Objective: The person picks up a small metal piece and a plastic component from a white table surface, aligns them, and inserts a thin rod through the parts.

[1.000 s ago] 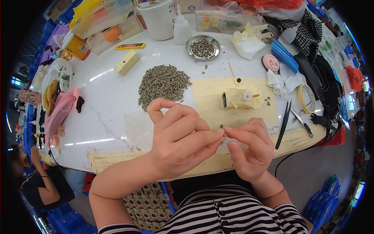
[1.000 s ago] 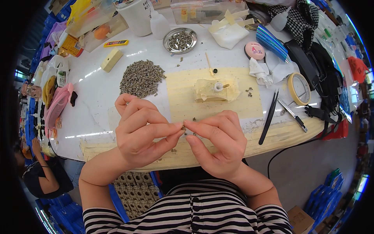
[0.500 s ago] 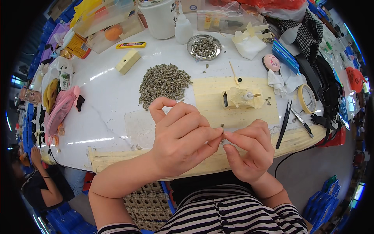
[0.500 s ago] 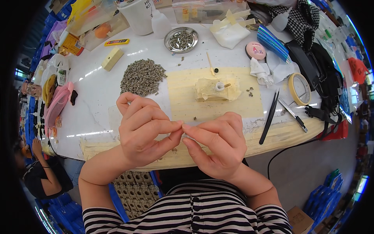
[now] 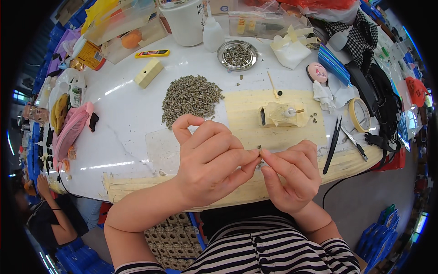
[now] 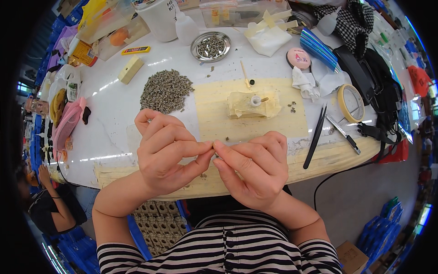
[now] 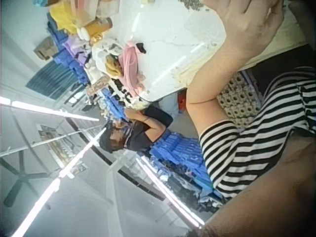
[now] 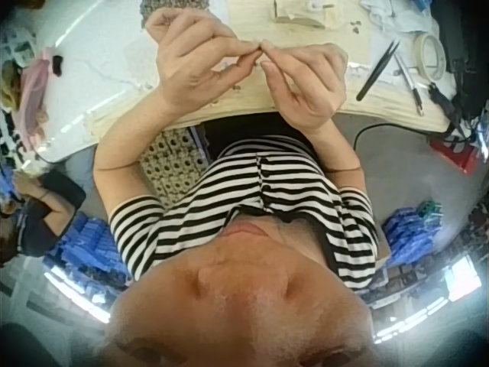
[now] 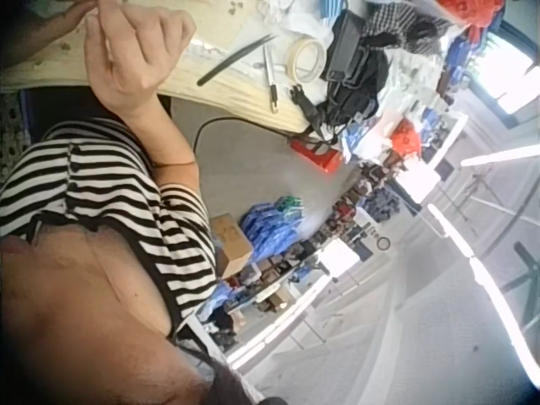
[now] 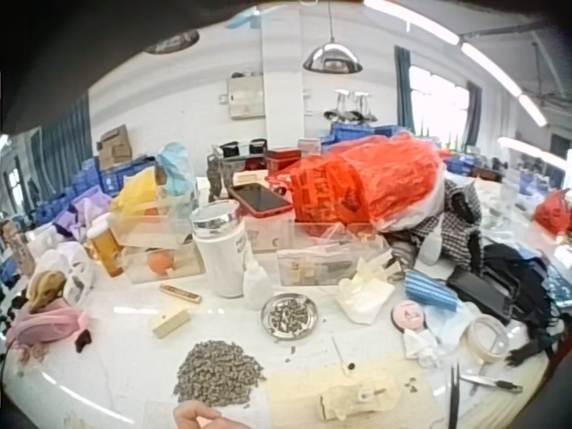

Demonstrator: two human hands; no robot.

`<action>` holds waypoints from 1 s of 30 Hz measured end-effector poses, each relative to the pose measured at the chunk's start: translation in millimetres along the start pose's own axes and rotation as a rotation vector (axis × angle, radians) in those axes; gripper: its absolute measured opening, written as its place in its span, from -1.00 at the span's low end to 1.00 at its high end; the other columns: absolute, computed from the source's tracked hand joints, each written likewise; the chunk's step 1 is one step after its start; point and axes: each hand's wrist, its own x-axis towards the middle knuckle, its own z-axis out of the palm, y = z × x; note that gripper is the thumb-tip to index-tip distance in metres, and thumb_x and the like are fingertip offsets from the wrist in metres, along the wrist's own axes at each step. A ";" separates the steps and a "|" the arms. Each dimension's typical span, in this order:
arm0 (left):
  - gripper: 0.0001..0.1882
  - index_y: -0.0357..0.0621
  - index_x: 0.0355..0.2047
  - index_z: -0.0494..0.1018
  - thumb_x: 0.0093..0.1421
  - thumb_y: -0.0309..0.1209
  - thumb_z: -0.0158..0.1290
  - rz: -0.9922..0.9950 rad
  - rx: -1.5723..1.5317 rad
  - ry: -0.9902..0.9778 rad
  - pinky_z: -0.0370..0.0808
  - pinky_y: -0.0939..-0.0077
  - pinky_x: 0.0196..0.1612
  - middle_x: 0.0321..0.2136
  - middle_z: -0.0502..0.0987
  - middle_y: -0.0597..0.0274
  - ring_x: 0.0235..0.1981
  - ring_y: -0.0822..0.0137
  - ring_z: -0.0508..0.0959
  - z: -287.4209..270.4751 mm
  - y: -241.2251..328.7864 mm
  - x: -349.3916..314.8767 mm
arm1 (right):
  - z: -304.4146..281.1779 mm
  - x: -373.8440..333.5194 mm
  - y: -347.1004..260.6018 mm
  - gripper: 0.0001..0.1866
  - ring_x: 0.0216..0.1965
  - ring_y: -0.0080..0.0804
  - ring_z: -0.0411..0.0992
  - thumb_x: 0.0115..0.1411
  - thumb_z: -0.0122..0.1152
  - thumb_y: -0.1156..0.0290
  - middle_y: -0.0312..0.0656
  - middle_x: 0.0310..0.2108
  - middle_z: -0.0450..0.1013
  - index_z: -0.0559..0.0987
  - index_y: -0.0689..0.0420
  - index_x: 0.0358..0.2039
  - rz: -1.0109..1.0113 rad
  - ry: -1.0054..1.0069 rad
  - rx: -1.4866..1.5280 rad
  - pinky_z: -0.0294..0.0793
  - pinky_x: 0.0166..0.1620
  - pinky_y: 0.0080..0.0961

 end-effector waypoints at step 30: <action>-0.63 0.07 -0.37 0.68 -0.29 -0.43 0.43 0.064 0.024 -0.055 0.13 0.25 -0.11 -0.51 0.49 0.57 -0.41 0.42 0.45 -2.9 2.8 -0.9 | -2.4 0.7 2.6 -0.73 -0.36 -0.36 0.41 -0.08 0.53 0.54 -0.29 -0.40 0.53 0.66 0.15 -0.32 0.184 0.005 0.239 0.33 -0.23 -0.47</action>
